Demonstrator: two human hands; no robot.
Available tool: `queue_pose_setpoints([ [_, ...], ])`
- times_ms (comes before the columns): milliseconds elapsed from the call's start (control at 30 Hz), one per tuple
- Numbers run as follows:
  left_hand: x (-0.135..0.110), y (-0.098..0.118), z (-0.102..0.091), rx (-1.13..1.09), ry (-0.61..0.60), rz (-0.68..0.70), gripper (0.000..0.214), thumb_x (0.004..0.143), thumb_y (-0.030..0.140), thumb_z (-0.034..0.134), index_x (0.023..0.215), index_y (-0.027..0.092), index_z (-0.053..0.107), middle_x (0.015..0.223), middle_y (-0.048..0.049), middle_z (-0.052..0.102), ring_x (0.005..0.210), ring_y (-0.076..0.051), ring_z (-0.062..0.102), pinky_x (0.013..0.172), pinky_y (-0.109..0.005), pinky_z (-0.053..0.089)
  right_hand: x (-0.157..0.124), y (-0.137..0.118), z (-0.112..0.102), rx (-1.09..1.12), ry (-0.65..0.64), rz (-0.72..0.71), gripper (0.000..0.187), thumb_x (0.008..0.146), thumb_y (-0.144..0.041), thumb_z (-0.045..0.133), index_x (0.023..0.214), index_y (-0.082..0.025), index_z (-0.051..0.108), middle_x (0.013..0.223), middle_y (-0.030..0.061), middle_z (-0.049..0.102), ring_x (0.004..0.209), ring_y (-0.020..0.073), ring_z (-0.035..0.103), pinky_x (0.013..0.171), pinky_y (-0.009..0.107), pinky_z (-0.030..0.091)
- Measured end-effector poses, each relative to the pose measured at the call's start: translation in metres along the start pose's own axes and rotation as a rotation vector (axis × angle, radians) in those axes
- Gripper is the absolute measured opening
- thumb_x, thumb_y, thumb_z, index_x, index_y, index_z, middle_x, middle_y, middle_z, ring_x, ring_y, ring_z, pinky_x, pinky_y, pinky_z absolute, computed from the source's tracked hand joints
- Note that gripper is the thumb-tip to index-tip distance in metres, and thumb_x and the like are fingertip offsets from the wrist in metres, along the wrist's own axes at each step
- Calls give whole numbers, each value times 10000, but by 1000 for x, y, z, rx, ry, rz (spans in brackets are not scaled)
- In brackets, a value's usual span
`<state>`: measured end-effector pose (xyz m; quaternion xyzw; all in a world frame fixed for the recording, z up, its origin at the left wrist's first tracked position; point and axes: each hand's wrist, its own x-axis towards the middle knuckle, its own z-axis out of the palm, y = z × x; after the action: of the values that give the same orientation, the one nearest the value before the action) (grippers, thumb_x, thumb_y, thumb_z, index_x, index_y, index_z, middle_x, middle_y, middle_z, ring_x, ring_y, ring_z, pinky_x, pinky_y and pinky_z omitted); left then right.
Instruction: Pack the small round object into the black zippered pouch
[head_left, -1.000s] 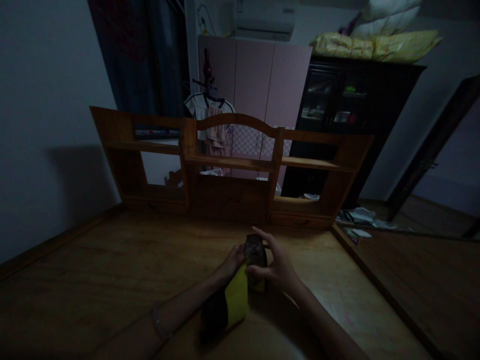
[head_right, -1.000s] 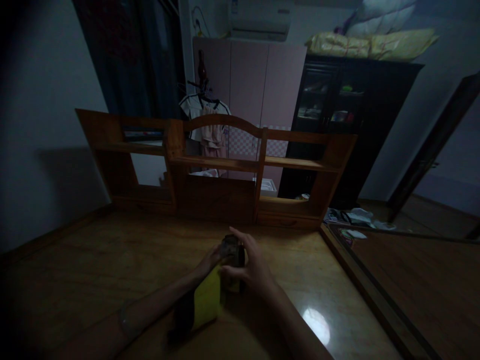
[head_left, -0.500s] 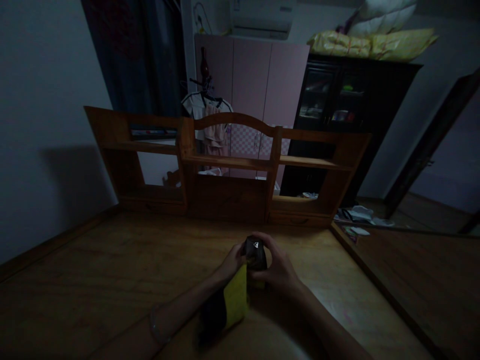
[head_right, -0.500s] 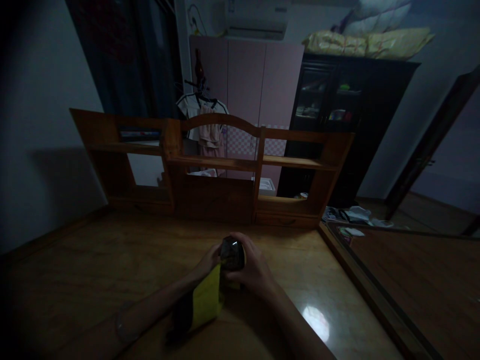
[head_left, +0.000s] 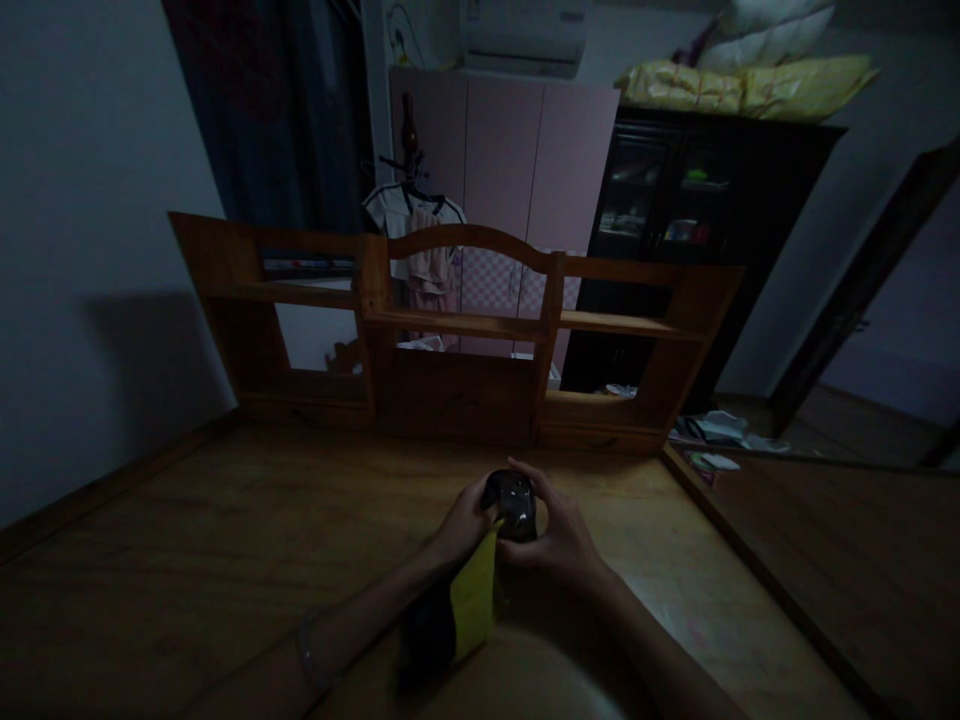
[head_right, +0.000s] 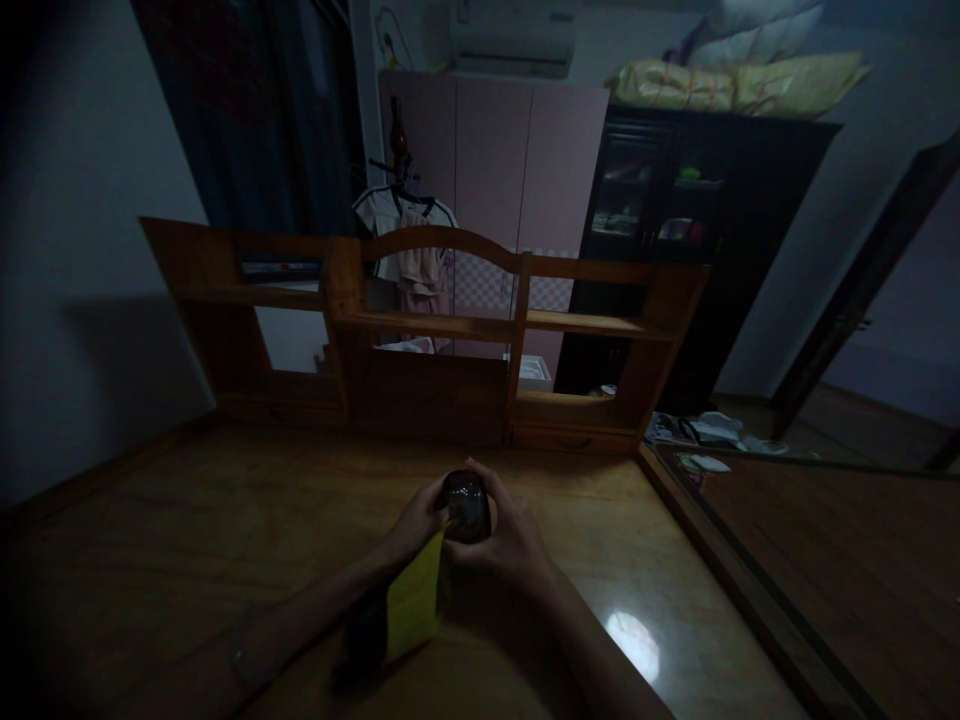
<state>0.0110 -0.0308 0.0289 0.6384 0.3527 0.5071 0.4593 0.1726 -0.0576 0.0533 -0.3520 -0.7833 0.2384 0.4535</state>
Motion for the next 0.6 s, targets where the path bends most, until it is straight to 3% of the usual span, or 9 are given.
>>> queue_pose_setpoints([
  [300, -3, -1, -1, 154, -12, 64, 332, 830, 296, 540, 1131, 160, 574, 1061, -69, 664, 978, -227, 609, 851, -298, 451, 0, 9, -5, 13, -5, 26, 874, 603, -308, 784, 1378, -292, 379, 1273, 53, 579, 1143, 279, 553, 968, 413, 435],
  [467, -12, 8, 3, 260, -79, 108, 279, 810, 206, 525, 1072, 157, 608, 991, -68, 678, 910, -215, 620, 798, -273, 453, 0, 7, -6, 63, 12, 49, 447, 818, -345, 615, 1257, -309, 540, 1207, 21, 632, 1110, 244, 583, 956, 408, 453],
  [600, -15, 5, 9, 262, -177, 78, 202, 817, 192, 485, 939, 145, 639, 898, -60, 683, 813, -202, 622, 734, -259, 456, 0, 5, -4, 90, -8, 81, 352, 871, -384, 554, 1214, -307, 579, 1183, 13, 647, 1107, 240, 583, 958, 411, 452],
])
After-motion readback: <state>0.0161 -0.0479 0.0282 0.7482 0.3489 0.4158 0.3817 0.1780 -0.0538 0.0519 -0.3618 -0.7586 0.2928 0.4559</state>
